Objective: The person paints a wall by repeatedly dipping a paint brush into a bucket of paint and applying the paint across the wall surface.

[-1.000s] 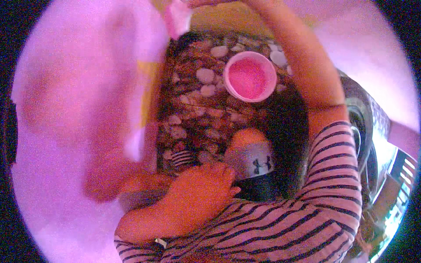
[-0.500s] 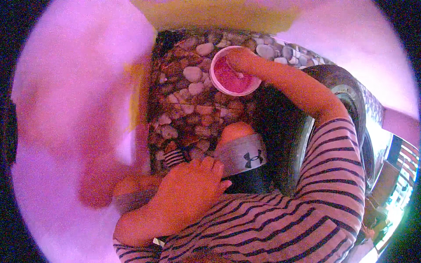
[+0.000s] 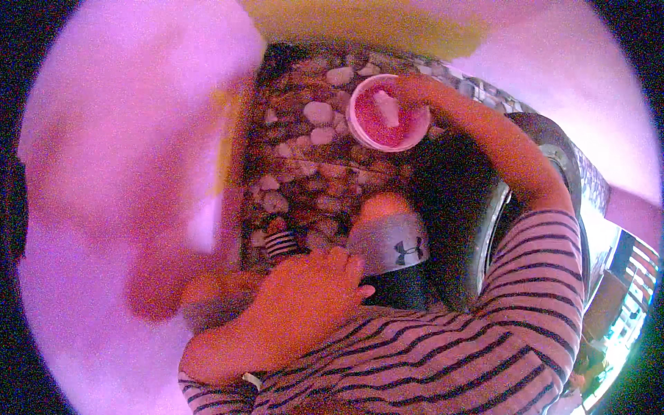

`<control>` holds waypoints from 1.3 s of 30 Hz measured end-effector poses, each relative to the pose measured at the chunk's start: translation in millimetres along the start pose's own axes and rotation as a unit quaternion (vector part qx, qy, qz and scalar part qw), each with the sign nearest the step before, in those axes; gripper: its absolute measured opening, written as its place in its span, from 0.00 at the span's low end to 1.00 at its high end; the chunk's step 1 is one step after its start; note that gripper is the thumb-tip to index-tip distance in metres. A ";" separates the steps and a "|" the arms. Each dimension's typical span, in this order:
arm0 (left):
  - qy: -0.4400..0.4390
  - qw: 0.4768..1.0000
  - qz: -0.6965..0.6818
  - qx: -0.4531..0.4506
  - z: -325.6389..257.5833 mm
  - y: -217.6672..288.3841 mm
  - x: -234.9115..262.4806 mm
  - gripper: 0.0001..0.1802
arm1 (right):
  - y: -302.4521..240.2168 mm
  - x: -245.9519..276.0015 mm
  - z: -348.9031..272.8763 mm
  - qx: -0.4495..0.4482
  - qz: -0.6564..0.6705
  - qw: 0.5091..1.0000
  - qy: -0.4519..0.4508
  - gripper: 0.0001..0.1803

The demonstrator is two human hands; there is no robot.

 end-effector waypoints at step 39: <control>0.004 1.000 -0.001 0.023 -6.4 -9.8 0.9 0.18 | -215.7 127.5 171.3 0.197 0.276 0.850 0.404 0.23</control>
Point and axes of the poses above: each hand's wrist, its own z-axis towards the middle knuckle, its own x-axis out of the back of the hand, y = z × x, the point moved 10 cm from there along z, towards the middle knuckle, and after that the axes turned 11 degrees about x, right-handed, at the moved point
